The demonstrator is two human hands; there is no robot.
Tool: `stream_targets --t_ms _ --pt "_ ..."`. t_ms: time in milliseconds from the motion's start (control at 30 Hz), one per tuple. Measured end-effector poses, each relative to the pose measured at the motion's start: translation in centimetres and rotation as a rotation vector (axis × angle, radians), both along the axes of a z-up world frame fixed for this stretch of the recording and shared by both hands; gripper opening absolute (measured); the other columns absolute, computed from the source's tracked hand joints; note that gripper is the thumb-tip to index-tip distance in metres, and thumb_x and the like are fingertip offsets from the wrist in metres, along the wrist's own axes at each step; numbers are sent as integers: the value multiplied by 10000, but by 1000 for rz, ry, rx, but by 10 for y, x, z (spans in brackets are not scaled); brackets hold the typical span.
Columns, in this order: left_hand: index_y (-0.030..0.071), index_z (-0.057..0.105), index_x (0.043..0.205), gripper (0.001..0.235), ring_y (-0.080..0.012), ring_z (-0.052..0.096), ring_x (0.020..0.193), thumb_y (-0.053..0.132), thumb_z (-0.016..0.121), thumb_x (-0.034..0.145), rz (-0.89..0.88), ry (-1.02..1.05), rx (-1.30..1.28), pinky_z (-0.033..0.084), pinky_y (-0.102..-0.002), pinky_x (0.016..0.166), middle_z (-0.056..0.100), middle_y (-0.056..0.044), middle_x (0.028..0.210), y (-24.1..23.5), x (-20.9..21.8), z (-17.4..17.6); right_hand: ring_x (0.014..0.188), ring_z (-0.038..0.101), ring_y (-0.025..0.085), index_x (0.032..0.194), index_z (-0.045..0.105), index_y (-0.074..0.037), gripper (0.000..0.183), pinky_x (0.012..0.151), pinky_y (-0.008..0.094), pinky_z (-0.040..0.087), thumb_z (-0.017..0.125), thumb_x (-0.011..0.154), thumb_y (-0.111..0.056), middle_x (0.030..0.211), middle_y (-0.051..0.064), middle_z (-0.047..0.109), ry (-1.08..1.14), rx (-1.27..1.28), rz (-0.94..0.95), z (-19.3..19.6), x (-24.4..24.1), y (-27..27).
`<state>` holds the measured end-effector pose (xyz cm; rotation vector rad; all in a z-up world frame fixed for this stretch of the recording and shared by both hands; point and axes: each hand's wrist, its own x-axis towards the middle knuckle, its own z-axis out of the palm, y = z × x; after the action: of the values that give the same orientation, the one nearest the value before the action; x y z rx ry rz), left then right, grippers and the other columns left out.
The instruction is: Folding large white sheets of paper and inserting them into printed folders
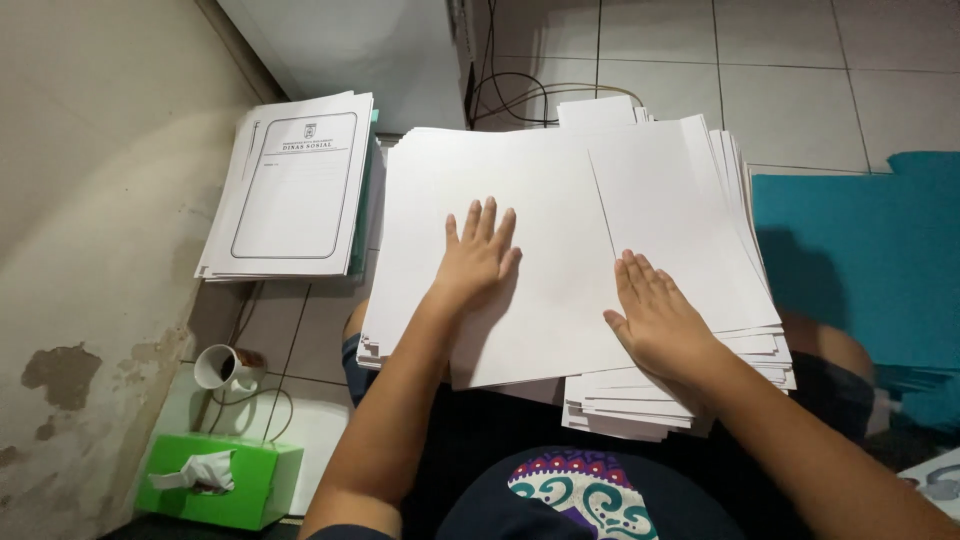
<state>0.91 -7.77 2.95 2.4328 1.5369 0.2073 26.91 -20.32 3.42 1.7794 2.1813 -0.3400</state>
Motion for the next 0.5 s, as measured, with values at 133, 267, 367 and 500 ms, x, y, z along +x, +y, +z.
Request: stream_targets --t_ms 133,267,367,500 --pt "109 214 1627 876 -476 -5 1552 662 340 959 -191 126 -293 -17 -711 1182 86 -307 1672 -84 4 43 1573 80 333 1611 122 7 707 1257 456 23 96 1102 -482 1688 240 115 14 62 -3 -1 0 -20" --pt "146 188 1632 1195 -456 -24 1556 777 635 720 -307 76 -391 -69 -676 1191 68 -280 1682 -122 -4 65 1573 97 326 1611 148 -5 715 1260 455 17 89 1104 -505 1690 226 133 45 120 -22 -15 5 -18" --pt "185 221 1629 1061 -431 54 1563 510 783 790 -298 55 -349 -6 -708 1189 130 -249 1684 -123 -14 42 1575 106 322 1609 171 -15 751 1262 458 24 113 1097 -561 1688 220 148 92 129 -43 -16 7 -20" --pt "166 327 1595 851 -445 242 1522 214 764 867 -292 39 -319 174 -782 1123 290 -269 1627 -127 -20 48 1585 65 269 1626 183 -110 750 1268 422 -23 75 1072 -605 1716 139 99 373 43 -201 20 4 -26"
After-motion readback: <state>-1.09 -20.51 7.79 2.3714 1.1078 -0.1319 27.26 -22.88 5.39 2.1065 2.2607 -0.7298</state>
